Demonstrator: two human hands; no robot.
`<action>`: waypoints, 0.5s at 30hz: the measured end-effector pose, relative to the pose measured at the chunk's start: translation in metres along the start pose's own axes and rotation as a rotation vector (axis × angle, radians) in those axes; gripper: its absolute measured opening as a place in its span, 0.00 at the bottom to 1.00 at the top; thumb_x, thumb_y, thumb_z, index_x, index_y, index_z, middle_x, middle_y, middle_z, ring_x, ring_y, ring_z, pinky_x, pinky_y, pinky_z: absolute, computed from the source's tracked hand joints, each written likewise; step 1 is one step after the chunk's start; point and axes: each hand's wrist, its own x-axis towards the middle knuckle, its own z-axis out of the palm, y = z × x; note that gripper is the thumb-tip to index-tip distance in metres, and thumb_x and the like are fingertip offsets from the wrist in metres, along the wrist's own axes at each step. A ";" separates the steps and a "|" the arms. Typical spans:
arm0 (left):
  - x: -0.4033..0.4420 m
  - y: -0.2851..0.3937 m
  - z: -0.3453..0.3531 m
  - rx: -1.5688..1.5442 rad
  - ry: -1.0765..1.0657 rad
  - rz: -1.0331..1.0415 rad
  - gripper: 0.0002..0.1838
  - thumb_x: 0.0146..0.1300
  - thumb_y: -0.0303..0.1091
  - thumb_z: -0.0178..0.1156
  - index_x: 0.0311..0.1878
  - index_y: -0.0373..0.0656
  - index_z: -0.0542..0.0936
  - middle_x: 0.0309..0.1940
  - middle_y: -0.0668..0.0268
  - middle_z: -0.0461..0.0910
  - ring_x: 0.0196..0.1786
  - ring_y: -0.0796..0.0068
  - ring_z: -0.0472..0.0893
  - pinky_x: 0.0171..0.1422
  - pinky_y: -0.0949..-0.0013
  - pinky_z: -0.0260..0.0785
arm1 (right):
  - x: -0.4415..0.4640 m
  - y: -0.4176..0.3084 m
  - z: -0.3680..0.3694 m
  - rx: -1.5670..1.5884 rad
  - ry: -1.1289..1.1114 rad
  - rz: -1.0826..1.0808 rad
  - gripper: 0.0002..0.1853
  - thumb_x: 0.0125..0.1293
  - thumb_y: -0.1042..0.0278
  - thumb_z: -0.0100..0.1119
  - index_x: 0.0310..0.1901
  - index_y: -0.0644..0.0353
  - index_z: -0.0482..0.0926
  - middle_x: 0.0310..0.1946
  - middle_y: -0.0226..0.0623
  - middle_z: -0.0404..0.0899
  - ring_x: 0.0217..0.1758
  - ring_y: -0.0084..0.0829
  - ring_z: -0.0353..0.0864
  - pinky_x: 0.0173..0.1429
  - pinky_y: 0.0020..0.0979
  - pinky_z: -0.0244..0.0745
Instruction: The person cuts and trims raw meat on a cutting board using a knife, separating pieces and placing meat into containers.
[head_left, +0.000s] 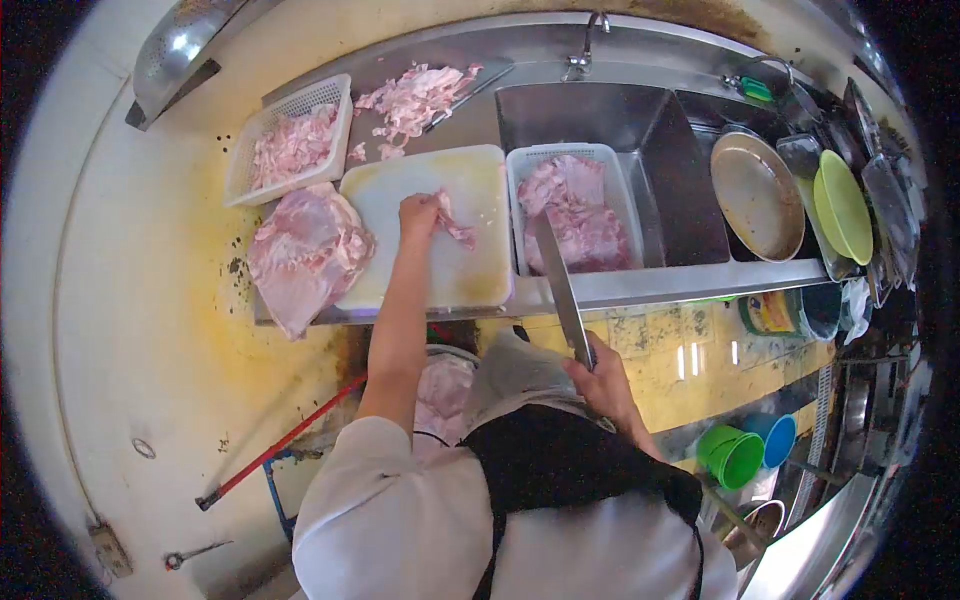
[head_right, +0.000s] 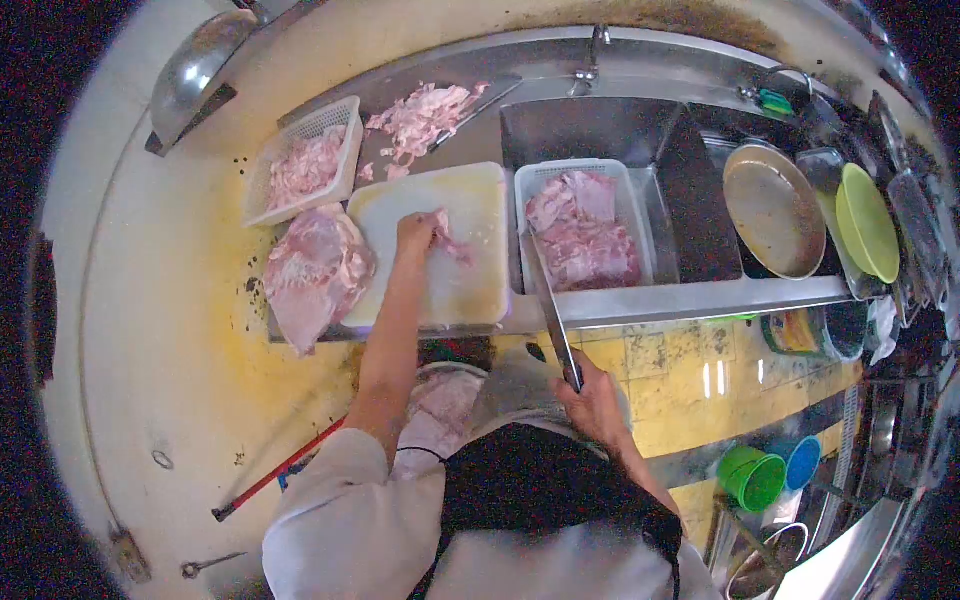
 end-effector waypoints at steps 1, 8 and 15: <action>0.008 0.000 -0.011 -0.378 -0.208 -0.069 0.12 0.63 0.31 0.56 0.47 0.35 0.76 0.36 0.57 0.82 0.38 0.58 0.84 0.41 0.60 0.78 | 0.008 -0.002 0.004 -0.015 -0.004 0.001 0.22 0.62 0.65 0.65 0.56 0.64 0.74 0.26 0.40 0.74 0.29 0.33 0.72 0.38 0.36 0.73; -0.045 0.081 -0.012 -0.763 -0.404 -0.053 0.13 0.61 0.25 0.51 0.49 0.35 0.75 0.36 0.59 0.81 0.36 0.64 0.83 0.41 0.62 0.79 | 0.044 -0.028 0.009 -0.061 -0.078 0.027 0.21 0.63 0.65 0.63 0.55 0.64 0.74 0.26 0.41 0.74 0.29 0.34 0.72 0.38 0.37 0.72; -0.043 0.038 -0.011 -0.326 -0.083 0.039 0.12 0.59 0.31 0.54 0.45 0.38 0.78 0.33 0.60 0.81 0.36 0.61 0.83 0.40 0.56 0.76 | 0.090 -0.030 -0.002 -0.067 -0.098 -0.246 0.19 0.66 0.65 0.59 0.56 0.64 0.73 0.30 0.44 0.76 0.31 0.37 0.75 0.39 0.40 0.73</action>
